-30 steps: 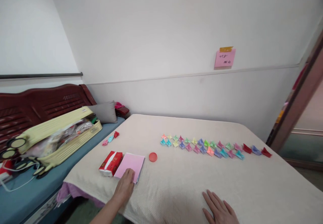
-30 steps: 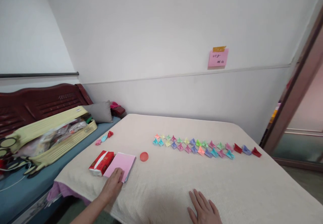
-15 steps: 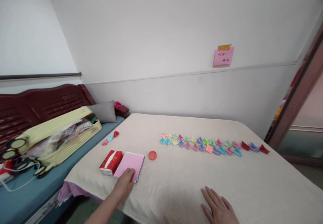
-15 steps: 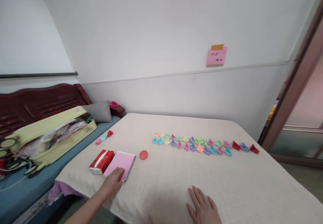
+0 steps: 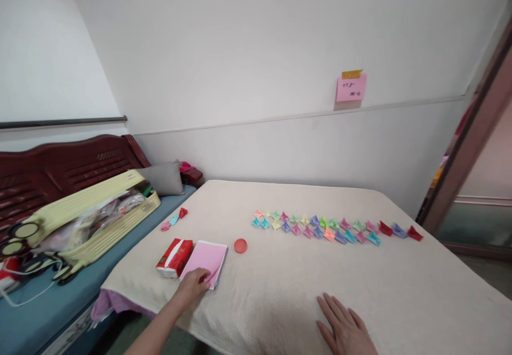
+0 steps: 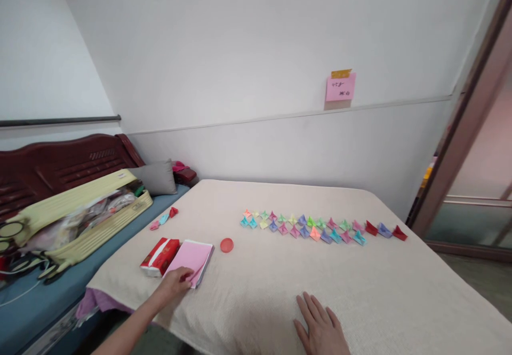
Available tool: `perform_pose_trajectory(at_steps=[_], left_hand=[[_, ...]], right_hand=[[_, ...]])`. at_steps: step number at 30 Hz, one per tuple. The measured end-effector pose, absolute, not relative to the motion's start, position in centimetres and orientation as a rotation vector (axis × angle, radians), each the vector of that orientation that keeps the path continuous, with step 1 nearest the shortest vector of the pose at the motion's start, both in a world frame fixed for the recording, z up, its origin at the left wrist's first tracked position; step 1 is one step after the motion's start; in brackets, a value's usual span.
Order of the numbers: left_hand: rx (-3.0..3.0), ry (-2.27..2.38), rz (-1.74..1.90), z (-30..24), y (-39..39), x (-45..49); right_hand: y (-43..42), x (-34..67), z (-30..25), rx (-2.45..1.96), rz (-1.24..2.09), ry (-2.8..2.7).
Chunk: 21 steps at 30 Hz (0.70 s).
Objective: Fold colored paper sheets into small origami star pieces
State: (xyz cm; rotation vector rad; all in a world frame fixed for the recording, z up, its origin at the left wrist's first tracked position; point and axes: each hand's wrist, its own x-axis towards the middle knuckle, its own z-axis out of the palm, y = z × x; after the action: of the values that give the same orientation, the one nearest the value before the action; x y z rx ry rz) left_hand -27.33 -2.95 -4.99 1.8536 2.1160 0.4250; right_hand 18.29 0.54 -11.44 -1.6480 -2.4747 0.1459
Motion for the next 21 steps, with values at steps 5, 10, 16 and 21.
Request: perform_pose_trajectory(at_steps=[5, 10, 16, 21], left_hand=[[1.891, 2.244, 0.689, -4.4, -3.7, -26.0], [2.068, 2.147, 0.903, -4.8, -4.6, -19.2], [2.163, 1.938, 0.845, -7.4, -3.6, -8.1], [2.008, 1.878, 0.845, -9.1, -1.8, -2.6]], right_hand=[[0.8, 18.5, -12.0, -1.623, 0.156, -2.457], [0.9, 18.6, -12.3, -1.604, 0.138, -2.452], [0.9, 18.6, -12.5, -1.597, 0.112, -2.46], [1.0, 18.7, -12.3, -1.577, 0.126, -2.454]])
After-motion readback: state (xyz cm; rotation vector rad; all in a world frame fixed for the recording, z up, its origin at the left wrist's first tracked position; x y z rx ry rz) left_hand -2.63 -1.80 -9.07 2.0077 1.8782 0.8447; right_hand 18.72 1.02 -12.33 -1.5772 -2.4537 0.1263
